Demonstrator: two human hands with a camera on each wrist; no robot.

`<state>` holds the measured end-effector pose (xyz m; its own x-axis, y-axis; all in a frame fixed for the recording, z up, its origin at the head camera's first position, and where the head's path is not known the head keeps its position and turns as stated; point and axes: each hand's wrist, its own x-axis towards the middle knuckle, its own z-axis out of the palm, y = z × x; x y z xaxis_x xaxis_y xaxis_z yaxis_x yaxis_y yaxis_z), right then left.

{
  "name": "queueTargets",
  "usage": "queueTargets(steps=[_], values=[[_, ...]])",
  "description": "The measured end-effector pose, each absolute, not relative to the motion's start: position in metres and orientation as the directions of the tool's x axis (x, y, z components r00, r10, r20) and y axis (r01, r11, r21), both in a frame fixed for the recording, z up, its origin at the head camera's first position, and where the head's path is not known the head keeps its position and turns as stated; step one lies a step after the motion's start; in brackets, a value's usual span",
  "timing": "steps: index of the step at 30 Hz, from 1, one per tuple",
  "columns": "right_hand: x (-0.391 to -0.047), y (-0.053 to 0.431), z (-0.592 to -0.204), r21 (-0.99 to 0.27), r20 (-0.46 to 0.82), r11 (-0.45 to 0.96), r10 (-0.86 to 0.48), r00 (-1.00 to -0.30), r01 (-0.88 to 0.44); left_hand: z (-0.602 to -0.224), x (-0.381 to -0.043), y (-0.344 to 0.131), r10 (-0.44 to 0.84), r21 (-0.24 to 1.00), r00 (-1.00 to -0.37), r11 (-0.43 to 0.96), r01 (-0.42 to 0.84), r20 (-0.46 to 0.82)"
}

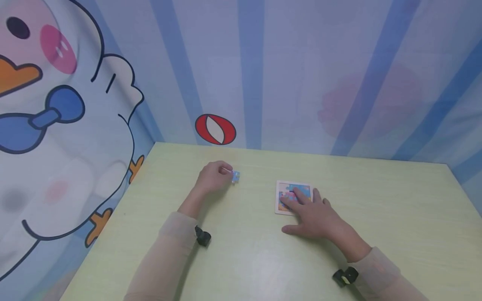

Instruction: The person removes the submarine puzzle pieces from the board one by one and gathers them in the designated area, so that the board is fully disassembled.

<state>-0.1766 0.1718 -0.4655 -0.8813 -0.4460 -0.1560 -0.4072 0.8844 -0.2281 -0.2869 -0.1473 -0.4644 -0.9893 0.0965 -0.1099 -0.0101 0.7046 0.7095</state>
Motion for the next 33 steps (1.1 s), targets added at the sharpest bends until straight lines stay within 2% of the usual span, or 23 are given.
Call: queueTargets(steps=[17,33], values=[[-0.177,0.171,-0.465,-0.226,-0.161,0.886,-0.444,-0.882,-0.405,-0.473,-0.288,-0.164,0.079,0.66,-0.992,0.751,-0.004,-0.096],[-0.178,0.176,-0.469,-0.218,-0.157,0.891,-0.435,-0.886,-0.399,-0.469,-0.286,-0.148,0.112,0.655,-0.991,0.754,0.039,-0.07]])
